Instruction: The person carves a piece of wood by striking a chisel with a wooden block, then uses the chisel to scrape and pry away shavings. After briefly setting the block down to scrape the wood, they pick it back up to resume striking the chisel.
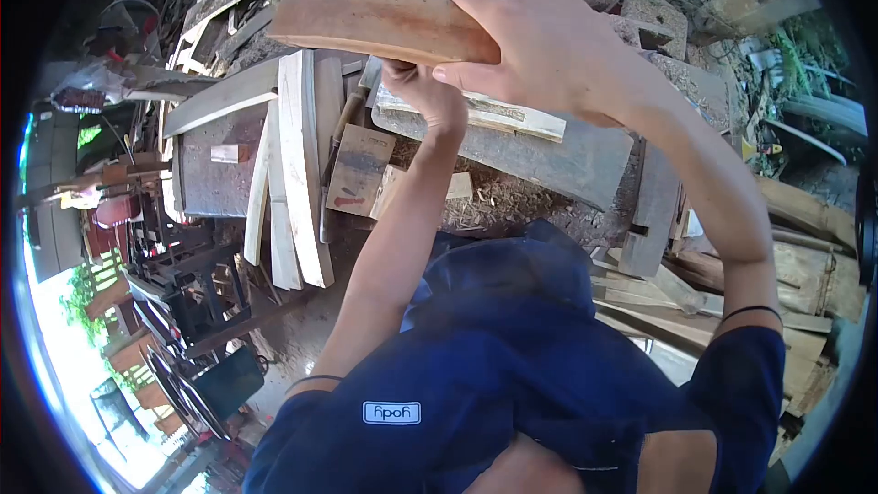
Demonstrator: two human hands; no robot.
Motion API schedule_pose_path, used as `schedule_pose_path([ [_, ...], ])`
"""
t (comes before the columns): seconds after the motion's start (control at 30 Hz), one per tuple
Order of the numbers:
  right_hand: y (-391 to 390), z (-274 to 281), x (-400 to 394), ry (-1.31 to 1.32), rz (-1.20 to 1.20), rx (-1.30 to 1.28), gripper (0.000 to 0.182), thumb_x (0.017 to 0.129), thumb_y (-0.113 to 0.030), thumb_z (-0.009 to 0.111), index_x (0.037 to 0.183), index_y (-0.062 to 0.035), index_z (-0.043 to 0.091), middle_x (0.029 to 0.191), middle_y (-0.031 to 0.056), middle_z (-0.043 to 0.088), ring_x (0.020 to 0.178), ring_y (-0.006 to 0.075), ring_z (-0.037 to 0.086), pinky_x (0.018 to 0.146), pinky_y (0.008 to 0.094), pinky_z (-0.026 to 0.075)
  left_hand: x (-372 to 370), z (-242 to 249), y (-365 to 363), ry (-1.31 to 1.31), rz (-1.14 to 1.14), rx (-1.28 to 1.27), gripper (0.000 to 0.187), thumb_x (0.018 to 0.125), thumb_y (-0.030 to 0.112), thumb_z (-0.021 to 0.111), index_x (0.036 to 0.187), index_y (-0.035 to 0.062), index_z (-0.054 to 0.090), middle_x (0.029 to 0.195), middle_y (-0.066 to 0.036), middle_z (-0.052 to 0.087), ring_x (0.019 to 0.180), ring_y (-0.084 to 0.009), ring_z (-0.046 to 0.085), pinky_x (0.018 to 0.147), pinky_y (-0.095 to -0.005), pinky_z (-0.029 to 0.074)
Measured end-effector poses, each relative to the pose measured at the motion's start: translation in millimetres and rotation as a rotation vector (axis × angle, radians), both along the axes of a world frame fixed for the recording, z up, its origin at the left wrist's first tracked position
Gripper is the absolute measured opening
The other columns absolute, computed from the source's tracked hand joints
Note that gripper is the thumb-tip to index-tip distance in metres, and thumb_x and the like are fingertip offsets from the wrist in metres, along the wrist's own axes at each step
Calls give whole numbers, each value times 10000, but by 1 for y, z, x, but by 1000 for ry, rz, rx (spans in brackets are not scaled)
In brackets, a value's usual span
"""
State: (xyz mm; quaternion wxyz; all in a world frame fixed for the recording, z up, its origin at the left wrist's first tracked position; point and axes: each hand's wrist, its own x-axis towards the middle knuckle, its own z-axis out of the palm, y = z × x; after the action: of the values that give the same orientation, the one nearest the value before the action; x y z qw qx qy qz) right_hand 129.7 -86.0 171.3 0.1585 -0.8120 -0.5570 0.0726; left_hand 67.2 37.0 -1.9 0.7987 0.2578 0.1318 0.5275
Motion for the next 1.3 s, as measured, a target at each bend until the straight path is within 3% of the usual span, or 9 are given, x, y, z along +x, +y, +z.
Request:
schedule_pose_path([
  [0.2, 4, 0, -8, 160, 55, 368, 606, 845, -482, 646, 1249, -55, 498, 834, 195, 672, 729, 378, 660, 711, 453, 508, 11, -20, 0, 459, 144, 255, 243, 862, 173, 729, 845, 53, 519, 839, 24, 576, 769, -81, 531, 684, -254, 430],
  [0.23, 4, 9, -11, 188, -19, 1, 611, 838, -494, 651, 1221, -42, 505, 821, 201, 660, 723, 371, 655, 691, 446, 507, 9, -17, -1, 453, 149, 259, 243, 862, 173, 729, 845, 53, 519, 839, 24, 576, 769, -81, 531, 684, -254, 430],
  [0.3, 1, -10, -2, 120, -5, -1, 621, 840, -513, 643, 1210, -34, 505, 800, 200, 654, 725, 367, 654, 689, 442, 505, 6, 0, -8, 275, 184, 164, 215, 874, 197, 710, 867, 49, 555, 838, 16, 598, 776, -56, 534, 680, -243, 431],
  [0.4, -14, -29, 3, 133, -39, -24, 651, 844, -548, 625, 1202, -18, 503, 803, 210, 648, 748, 369, 655, 705, 438, 503, 4, -12, 12, 387, 321, 274, 214, 891, 225, 687, 927, 41, 584, 837, 2, 623, 749, -48, 549, 647, -244, 439],
  [0.57, -41, -75, 3, 355, -206, -31, 703, 848, -587, 600, 1212, 6, 494, 903, 246, 646, 831, 383, 657, 759, 446, 497, -9, -12, 51, 536, 401, -157, 331, 932, 333, 628, 747, 119, 456, 531, 30, 391, 402, -88, 341, 361, -251, 277],
  [0.77, -65, -104, -1, 453, -301, -107, 819, 834, -661, 561, 1213, 61, 484, 908, 269, 669, 880, 393, 682, 771, 465, 528, -36, -58, 73, 724, 487, -764, 328, 938, 365, 606, 852, 64, 509, 574, -11, 445, 433, -134, 383, 396, -277, 305],
  [0.9, -71, -104, -1, 469, -302, -84, 849, 834, -671, 561, 1218, 82, 485, 886, 268, 666, 842, 392, 686, 756, 455, 532, -32, -44, 59, 658, 459, -777, 341, 937, 373, 606, 824, 78, 478, 563, -3, 404, 445, -133, 356, 427, -280, 320],
  [1.1, -68, -98, 5, 498, -314, -42, 821, 839, -662, 566, 1191, 78, 504, 845, 261, 660, 792, 371, 691, 703, 433, 538, -21, -3, 41, 562, 348, -268, 405, 976, 344, 585, 738, 142, 325, 522, 56, 286, 444, -67, 284, 428, -254, 274],
  [1.3, -61, -93, 9, 455, -295, 3, 806, 835, -648, 578, 1179, 78, 515, 822, 254, 658, 764, 359, 690, 677, 419, 534, -7, 2, 22, 552, 310, -116, 419, 960, 345, 616, 692, 142, 365, 514, 59, 350, 441, -57, 320, 420, -246, 283],
])
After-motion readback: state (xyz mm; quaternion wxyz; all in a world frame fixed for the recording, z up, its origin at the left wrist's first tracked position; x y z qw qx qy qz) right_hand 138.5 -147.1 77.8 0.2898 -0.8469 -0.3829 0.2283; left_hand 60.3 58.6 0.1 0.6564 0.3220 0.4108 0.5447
